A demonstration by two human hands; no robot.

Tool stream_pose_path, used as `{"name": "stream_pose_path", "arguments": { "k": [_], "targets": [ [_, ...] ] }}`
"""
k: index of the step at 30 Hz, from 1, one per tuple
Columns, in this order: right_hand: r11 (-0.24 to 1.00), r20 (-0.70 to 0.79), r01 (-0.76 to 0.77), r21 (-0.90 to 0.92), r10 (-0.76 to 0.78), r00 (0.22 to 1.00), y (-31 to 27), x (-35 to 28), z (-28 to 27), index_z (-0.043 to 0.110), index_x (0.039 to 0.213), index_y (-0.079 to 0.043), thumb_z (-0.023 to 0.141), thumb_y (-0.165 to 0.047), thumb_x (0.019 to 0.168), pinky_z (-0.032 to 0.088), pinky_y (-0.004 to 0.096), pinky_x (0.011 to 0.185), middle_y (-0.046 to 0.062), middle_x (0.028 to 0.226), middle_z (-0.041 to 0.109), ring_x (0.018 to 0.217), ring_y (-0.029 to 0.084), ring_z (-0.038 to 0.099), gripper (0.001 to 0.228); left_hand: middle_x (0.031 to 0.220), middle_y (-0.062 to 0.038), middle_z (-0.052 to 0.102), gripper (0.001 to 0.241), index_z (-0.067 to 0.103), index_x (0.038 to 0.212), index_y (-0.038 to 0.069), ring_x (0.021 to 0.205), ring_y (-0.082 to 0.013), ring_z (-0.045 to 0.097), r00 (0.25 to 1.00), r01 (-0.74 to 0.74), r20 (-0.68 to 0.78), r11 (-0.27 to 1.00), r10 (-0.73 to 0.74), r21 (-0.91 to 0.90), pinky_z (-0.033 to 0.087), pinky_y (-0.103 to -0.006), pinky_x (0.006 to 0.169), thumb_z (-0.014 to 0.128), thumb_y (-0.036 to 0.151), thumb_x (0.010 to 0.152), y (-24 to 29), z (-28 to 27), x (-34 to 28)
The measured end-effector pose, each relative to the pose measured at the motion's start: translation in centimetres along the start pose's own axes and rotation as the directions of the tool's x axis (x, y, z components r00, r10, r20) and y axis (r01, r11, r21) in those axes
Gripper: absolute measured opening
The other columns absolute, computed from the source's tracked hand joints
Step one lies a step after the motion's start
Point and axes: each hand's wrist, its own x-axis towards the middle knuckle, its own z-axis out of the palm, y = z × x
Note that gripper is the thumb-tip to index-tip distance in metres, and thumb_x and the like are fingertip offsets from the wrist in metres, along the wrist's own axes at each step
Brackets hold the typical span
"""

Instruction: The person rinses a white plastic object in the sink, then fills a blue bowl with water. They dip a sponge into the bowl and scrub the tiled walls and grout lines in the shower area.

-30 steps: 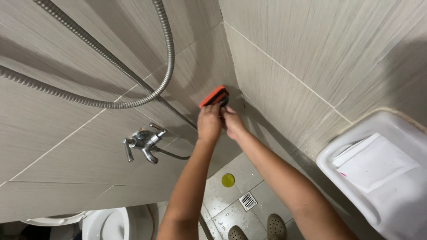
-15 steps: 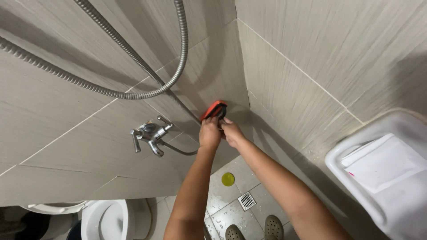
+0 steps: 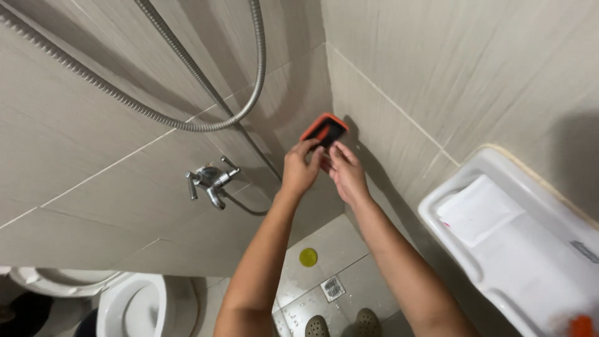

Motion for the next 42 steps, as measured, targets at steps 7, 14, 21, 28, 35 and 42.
{"name": "stream_pose_path", "arguments": {
  "k": [7,14,21,28,35,42],
  "targets": [
    [0.913,-0.012,0.195,-0.359,-0.213,0.977,-2.5,-2.3,-1.8,0.064,0.138,-0.006,0.068,-0.022,0.101,0.058,0.050,0.093,0.027,0.138,0.055,0.120,0.042,0.063,0.041,0.109,-0.014,0.077,0.037,0.070,0.130,0.023,0.108,-0.0344,0.072,0.959,0.281,0.115,0.922,-0.259,-0.266,0.059,-0.0440,0.092,0.075,0.031,0.094,4.8,2.8,0.0],
    [0.718,-0.014,0.359,-0.596,-0.456,0.890,-5.3,-5.0,-3.6,0.073,0.129,-0.015,0.062,-0.013,0.103,0.053,0.037,0.103,0.011,0.130,0.071,0.119,0.021,0.065,0.029,0.089,-0.015,0.073,0.036,0.065,0.134,0.008,0.082,-0.0228,0.070,0.925,0.339,0.142,0.601,-0.351,-0.724,0.063,-0.0370,0.073,0.065,0.029,0.103,4.5,9.5,-0.1],
    [0.629,-0.028,0.481,-0.610,-0.624,0.781,-4.4,-4.5,-3.5,0.069,0.131,-0.004,0.059,0.000,0.101,0.053,0.038,0.102,0.016,0.125,0.072,0.107,0.018,0.067,0.032,0.099,-0.020,0.075,0.033,0.068,0.132,0.012,0.093,-0.0267,0.073,0.917,0.333,0.091,0.619,-0.389,-0.711,0.064,-0.0426,0.079,0.060,0.028,0.105,7.3,9.7,-0.4],
    [0.861,-0.362,0.257,-0.439,-0.431,0.827,-1.0,-3.2,-3.8,0.061,0.140,-0.003,0.063,-0.002,0.098,0.052,0.043,0.101,0.025,0.137,0.062,0.119,0.031,0.065,0.041,0.122,-0.021,0.072,0.044,0.068,0.134,0.011,0.118,-0.0372,0.066,0.938,0.334,0.265,0.784,-0.223,-0.523,0.054,-0.0490,0.101,0.067,0.038,0.100,3.5,9.5,-1.2],
    [0.596,-0.150,0.292,-0.748,-0.581,0.800,-7.2,-0.3,-0.2,0.068,0.135,-0.014,0.068,-0.021,0.099,0.053,0.043,0.101,0.019,0.133,0.067,0.125,0.029,0.062,0.037,0.106,-0.020,0.072,0.040,0.068,0.133,0.005,0.102,-0.0412,0.070,0.992,-0.105,-0.105,0.895,0.066,-0.433,0.056,-0.0492,0.090,0.068,0.027,0.100,5.8,8.7,4.3],
    [0.307,0.067,0.256,-0.916,-0.514,0.855,-5.8,5.8,-1.1,0.064,0.140,-0.014,0.064,-0.015,0.097,0.051,0.047,0.105,0.022,0.126,0.069,0.125,0.034,0.062,0.044,0.107,-0.018,0.072,0.043,0.066,0.137,0.012,0.103,-0.0408,0.070,0.989,-0.089,-0.141,0.919,0.036,-0.385,0.056,-0.0500,0.090,0.066,0.035,0.100,1.6,10.1,6.6]
  ]
}}
